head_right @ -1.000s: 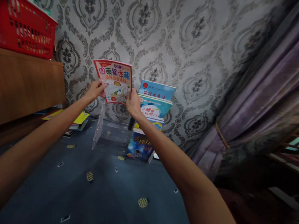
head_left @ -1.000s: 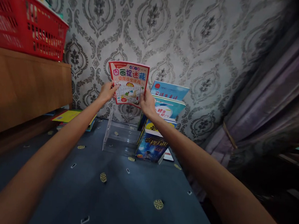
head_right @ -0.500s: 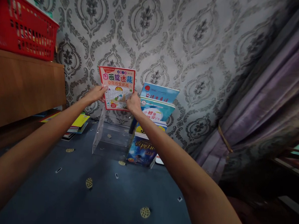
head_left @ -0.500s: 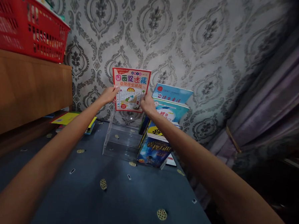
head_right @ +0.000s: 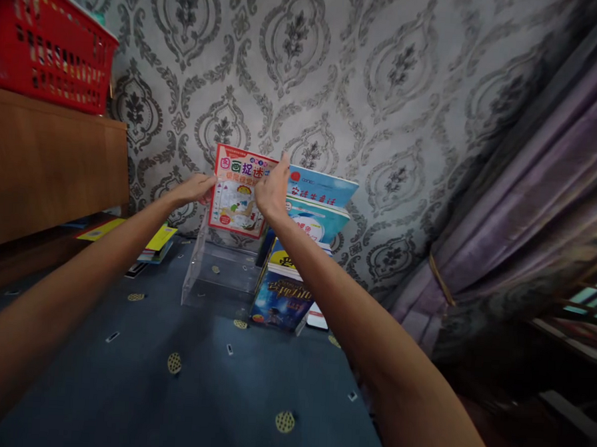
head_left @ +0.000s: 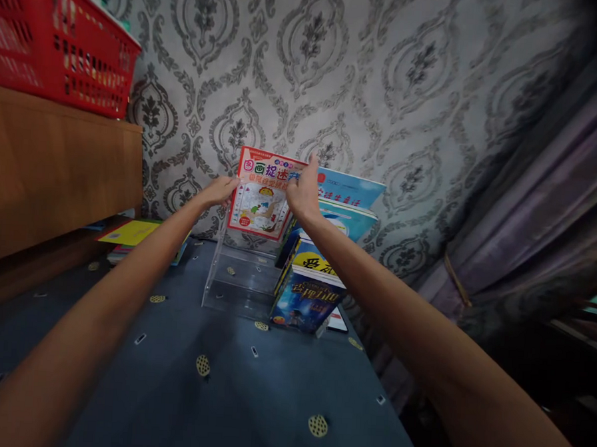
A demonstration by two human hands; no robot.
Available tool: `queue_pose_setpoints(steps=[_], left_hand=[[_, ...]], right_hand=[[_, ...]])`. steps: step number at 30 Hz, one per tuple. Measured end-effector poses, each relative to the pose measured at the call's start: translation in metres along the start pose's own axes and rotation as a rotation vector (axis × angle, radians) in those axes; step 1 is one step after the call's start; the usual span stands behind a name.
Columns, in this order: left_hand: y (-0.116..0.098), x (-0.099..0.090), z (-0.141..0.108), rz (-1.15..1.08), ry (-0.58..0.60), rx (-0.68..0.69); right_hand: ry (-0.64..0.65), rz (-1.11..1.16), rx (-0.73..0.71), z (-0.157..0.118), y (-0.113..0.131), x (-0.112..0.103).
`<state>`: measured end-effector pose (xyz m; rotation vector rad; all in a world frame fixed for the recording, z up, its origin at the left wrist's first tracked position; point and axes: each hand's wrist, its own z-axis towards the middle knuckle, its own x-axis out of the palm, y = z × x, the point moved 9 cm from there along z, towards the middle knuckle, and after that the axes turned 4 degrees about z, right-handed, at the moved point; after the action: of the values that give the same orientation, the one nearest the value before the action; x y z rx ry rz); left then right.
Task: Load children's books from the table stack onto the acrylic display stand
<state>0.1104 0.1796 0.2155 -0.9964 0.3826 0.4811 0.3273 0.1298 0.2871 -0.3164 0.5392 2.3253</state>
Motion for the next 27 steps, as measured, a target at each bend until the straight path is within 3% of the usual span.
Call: queue_pose_setpoints(steps=[13,27], left_hand=[[-0.002,0.004,-0.009,0.019,-0.048,0.060],[0.015,0.009,-0.002,-0.044,-0.096,0.094]], right_hand=[[0.098,-0.102,-0.126,0.016,0.016,-0.013],[0.137,-0.273,-0.168,0.001,0.035,-0.018]])
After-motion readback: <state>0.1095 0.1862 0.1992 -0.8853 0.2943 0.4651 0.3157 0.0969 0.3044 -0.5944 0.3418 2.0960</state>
